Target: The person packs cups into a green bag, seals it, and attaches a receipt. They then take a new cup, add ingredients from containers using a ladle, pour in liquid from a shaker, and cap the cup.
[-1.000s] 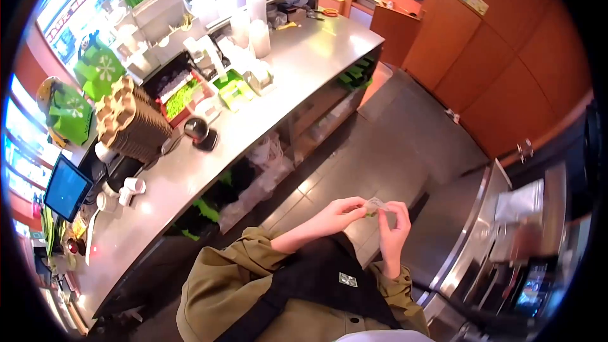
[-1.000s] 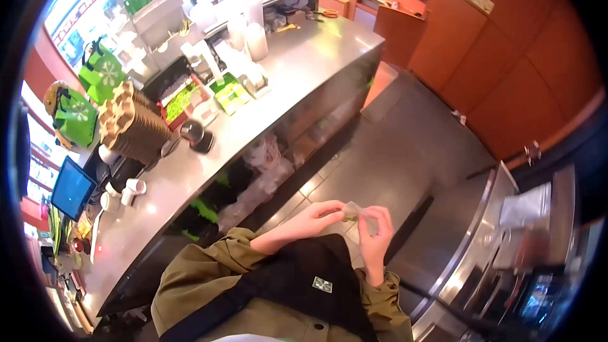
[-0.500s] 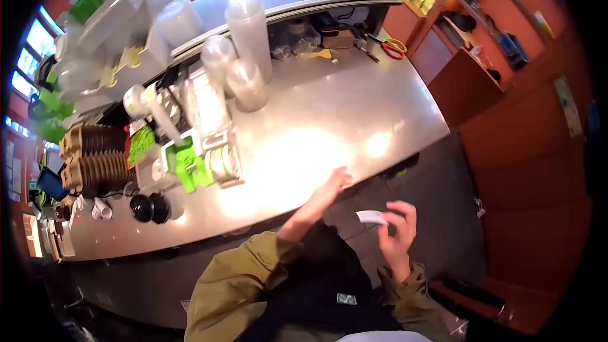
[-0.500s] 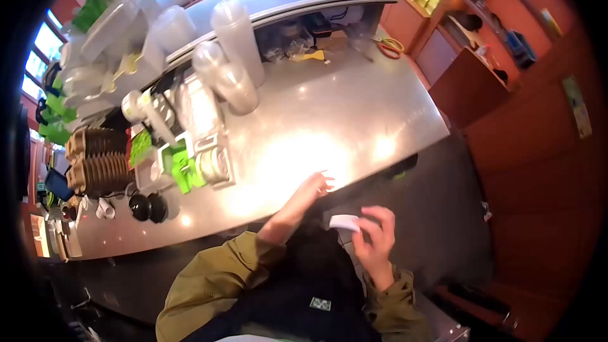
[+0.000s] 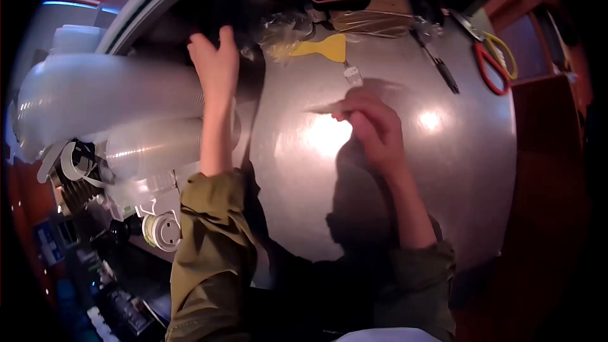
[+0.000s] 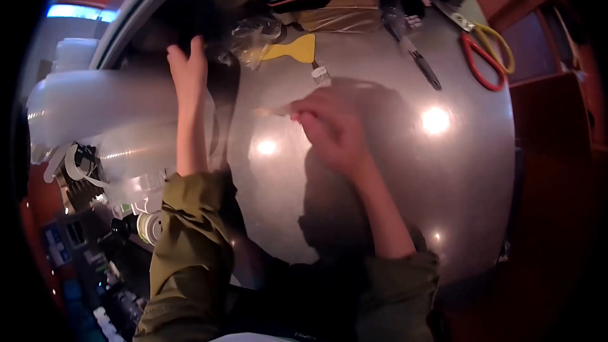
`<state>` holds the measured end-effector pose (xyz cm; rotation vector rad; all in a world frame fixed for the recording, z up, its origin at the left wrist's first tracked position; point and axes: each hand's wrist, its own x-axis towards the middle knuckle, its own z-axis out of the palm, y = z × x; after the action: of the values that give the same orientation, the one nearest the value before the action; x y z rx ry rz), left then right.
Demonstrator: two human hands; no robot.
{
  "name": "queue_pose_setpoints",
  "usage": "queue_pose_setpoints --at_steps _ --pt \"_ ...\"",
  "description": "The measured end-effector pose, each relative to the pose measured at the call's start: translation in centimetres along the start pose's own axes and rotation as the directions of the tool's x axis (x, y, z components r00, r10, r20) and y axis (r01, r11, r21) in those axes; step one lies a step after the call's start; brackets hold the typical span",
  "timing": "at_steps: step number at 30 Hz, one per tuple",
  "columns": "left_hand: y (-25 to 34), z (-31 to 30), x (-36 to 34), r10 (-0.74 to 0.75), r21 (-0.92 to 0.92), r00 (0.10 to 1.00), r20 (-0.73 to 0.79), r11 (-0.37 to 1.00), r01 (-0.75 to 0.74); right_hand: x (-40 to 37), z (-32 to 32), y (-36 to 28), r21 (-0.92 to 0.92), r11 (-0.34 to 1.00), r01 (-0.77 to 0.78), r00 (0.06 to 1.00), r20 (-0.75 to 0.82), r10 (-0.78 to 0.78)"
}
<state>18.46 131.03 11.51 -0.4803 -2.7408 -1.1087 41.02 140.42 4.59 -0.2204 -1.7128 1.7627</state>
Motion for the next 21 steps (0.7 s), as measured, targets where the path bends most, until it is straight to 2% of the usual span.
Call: queue_pose_setpoints --at_steps 1,4,5,6,7,9,12,15,19,21 --pt "-0.5 1.1 1.2 0.043 -0.140 0.997 0.067 0.990 -0.033 0.3 -0.6 -0.5 -0.030 0.999 -0.020 0.999 0.037 0.021" --pt "-1.1 3.1 1.9 0.261 -0.167 0.965 -0.011 0.951 -0.259 1.5 -1.5 -2.3 -0.051 0.996 -0.072 0.989 0.123 0.078" --pt "-1.5 3.1 2.3 0.236 -0.246 0.971 0.048 0.945 -0.217 1.6 -1.6 -2.6 -0.005 0.992 -0.128 0.979 0.162 0.127" --pt "-3.5 2.9 4.4 0.291 -0.076 0.956 0.027 0.955 -0.288 1.8 -1.9 -2.7 0.033 0.984 -0.177 0.966 0.200 0.167" --pt "-5.3 2.2 6.7 0.294 0.067 0.956 0.004 0.954 -0.294 2.1 -2.1 -2.7 0.065 0.973 -0.222 0.951 0.236 0.202" --pt "-8.4 -1.1 10.4 0.255 0.359 0.964 -0.068 0.908 -0.215 2.4 -2.5 -2.4 0.097 0.971 -0.217 0.952 0.243 0.188" --pt "-12.8 -7.4 13.9 0.096 0.570 0.990 -0.102 0.821 -0.020 2.6 -2.3 -2.1 0.097 0.979 -0.179 0.966 0.205 0.156" --pt "-14.5 -11.1 14.5 -0.021 0.629 0.994 -0.111 0.773 0.086 3.0 -1.9 -2.1 0.100 0.983 -0.155 0.978 0.156 0.138" --pt "-14.7 -11.6 14.2 -0.047 0.642 0.994 -0.099 0.761 0.100 3.2 -1.8 -2.4 0.108 0.980 -0.169 0.973 0.179 0.148" --pt "-13.6 -11.4 14.5 -0.046 0.648 0.989 -0.140 0.751 0.127 3.7 -2.1 -2.5 0.070 0.982 -0.178 0.966 0.202 0.161"
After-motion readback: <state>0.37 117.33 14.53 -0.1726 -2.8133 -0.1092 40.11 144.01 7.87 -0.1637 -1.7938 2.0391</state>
